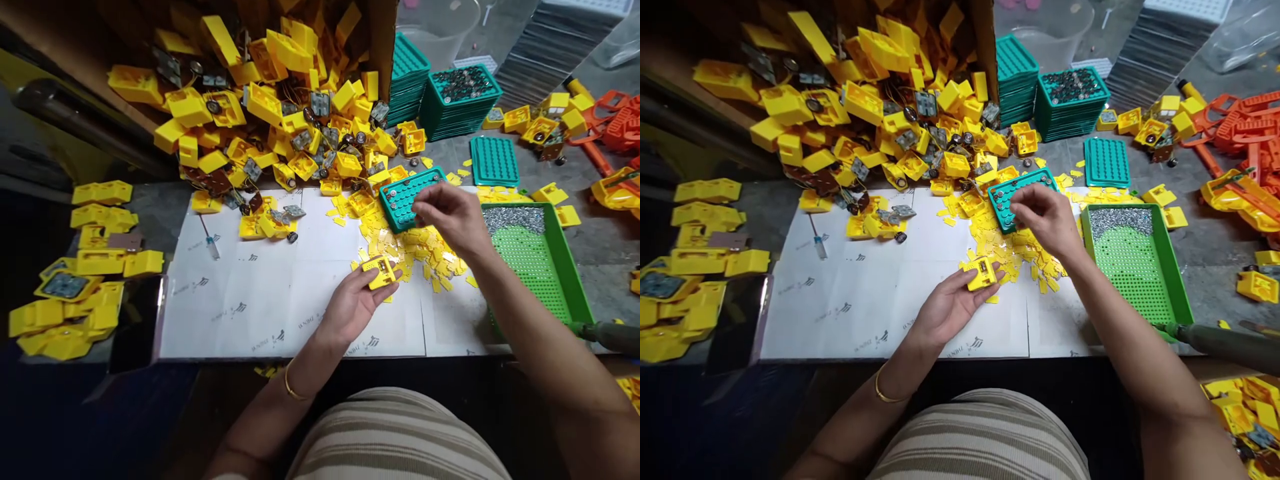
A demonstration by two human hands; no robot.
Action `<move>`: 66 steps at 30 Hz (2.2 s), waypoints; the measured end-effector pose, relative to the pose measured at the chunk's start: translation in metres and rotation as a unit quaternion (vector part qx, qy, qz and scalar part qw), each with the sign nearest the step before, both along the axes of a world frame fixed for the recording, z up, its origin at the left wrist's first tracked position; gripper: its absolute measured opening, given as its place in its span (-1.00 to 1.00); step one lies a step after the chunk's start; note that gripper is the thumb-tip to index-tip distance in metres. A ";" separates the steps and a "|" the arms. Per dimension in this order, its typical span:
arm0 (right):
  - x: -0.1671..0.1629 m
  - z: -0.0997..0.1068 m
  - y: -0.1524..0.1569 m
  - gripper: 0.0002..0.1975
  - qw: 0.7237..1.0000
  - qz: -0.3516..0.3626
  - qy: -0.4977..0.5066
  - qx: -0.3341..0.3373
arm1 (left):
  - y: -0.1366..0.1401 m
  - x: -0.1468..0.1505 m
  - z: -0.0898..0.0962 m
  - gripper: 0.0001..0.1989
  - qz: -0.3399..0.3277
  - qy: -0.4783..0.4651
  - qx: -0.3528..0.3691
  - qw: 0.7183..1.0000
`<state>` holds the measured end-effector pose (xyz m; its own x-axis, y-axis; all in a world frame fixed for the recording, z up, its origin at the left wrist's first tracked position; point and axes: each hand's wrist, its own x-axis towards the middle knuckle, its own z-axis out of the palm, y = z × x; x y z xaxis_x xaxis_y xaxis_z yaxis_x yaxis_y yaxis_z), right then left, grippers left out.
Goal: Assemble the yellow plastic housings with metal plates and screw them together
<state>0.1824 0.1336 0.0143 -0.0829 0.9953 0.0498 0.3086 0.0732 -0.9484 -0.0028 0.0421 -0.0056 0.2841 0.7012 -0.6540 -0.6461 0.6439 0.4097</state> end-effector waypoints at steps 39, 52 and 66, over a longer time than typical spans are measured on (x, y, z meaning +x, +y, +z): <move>0.030 -0.081 -0.086 -0.49 0.938 0.207 -0.001 -0.276 | -0.057 0.008 -0.015 -0.55 -0.178 0.311 0.225 0.906; -0.010 -0.028 -0.121 -0.59 0.981 0.019 0.111 -0.159 | -0.042 0.016 -0.002 -0.77 0.060 -0.042 0.000 0.997; 0.000 -0.041 -0.136 -0.65 0.986 0.090 0.100 -0.097 | -0.055 0.035 0.003 -0.82 0.041 0.031 0.018 0.999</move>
<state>0.1822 -0.0028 -0.0267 -0.2662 0.9580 -0.1068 0.1130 -0.0790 -0.9904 0.0321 -0.0131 -0.0029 0.1853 0.7430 -0.6432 -0.6683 0.5751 0.4718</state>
